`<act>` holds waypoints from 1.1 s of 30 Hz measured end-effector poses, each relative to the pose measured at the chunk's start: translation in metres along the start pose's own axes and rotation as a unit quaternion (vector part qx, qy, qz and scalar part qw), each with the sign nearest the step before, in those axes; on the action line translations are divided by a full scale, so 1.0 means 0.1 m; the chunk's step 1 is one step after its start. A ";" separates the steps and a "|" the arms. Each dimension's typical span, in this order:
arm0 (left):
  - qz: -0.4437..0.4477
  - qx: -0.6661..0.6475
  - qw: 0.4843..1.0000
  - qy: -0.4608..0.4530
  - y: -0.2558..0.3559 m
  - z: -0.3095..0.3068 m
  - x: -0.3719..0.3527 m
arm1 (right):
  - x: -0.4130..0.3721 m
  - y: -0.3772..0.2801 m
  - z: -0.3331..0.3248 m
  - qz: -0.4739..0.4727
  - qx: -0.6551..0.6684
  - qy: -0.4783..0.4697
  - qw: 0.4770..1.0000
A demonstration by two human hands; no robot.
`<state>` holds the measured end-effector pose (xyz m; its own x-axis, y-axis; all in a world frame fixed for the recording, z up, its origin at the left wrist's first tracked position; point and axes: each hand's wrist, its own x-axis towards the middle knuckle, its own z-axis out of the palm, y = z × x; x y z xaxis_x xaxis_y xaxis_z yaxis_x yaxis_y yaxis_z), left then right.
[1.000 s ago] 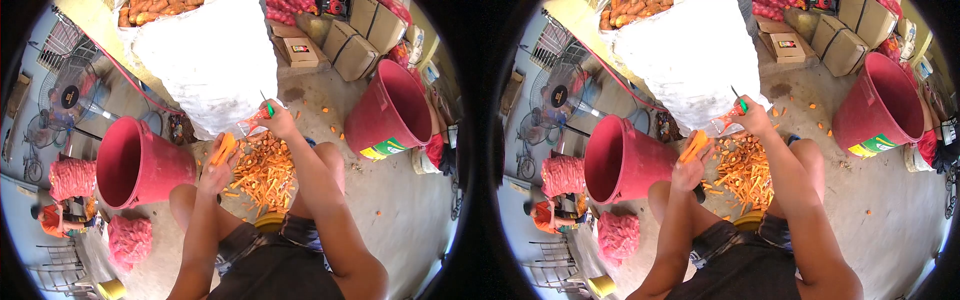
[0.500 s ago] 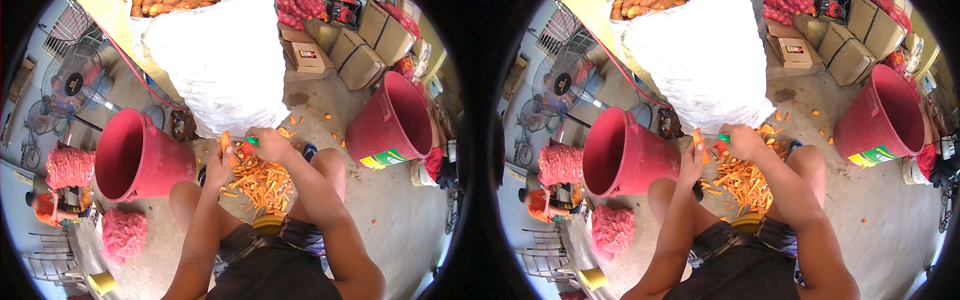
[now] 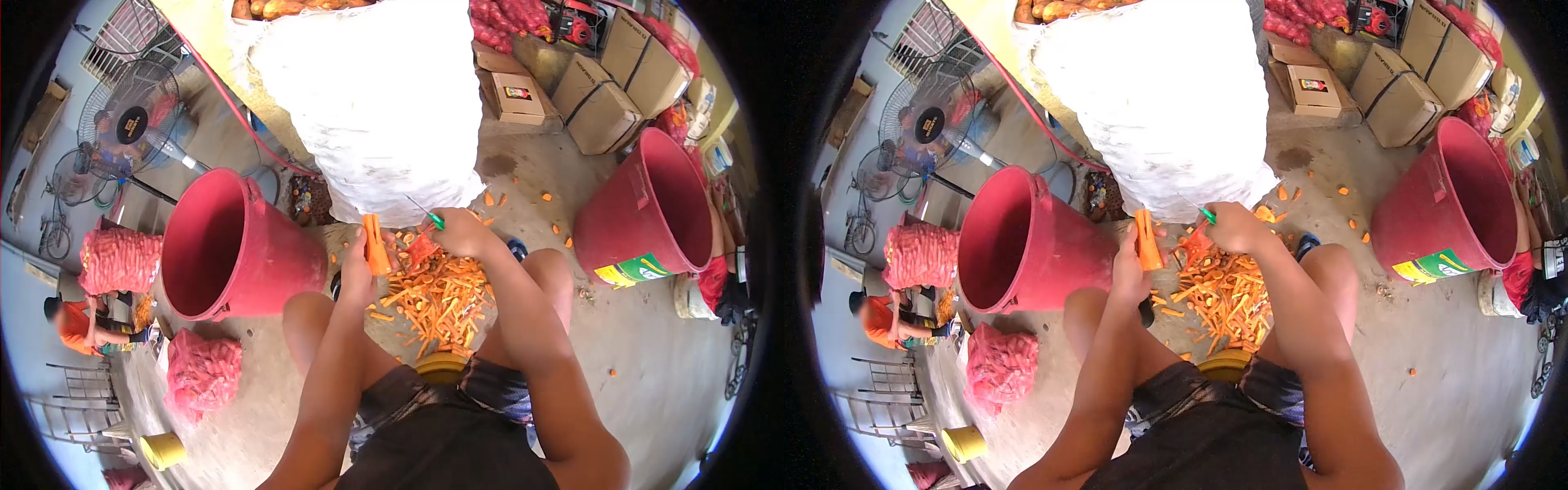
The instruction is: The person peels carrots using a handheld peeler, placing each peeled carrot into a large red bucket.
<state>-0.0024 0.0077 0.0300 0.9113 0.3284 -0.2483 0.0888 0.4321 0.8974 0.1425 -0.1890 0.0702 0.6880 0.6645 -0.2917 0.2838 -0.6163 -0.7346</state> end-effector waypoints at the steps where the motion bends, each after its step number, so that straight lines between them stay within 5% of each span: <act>1: -0.006 -0.041 0.999 -0.025 0.01 0.00 0.01 | -0.02 -0.03 -0.01 0.023 0.040 -0.006 0.999; 8: -0.019 -0.087 0.995 -0.048 -0.01 -0.03 0.03 | 0.00 0.06 0.08 -0.002 0.072 0.016 0.997; 14: -0.016 -0.126 0.988 -0.090 -0.05 -0.12 0.07 | 0.01 0.18 0.26 0.022 -0.057 0.089 0.994; 16: -0.037 -0.120 0.990 -0.060 -0.05 -0.14 0.08 | 0.01 0.20 0.20 -0.046 -0.016 0.073 0.996; 20: -0.004 -0.120 0.991 -0.057 0.04 0.08 0.05 | -0.08 0.00 0.10 -0.059 0.062 0.035 0.996; 23: -0.005 -0.137 0.990 -0.043 0.01 0.10 0.06 | -0.05 -0.03 0.18 -0.031 0.237 -0.004 0.971; 25: -0.023 -0.123 0.989 -0.075 -0.05 0.07 0.08 | -0.05 -0.09 0.18 -0.080 0.074 0.010 0.994; 33: -0.012 -0.067 0.996 -0.057 -0.03 0.17 0.03 | -0.06 -0.19 0.21 -0.059 0.051 -0.004 0.997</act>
<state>0.0071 -0.0064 0.0326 0.9502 0.2216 -0.2190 0.0639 0.5493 0.8332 0.1190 -0.1718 0.0732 0.6487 0.7329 -0.2048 0.2918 -0.4882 -0.8225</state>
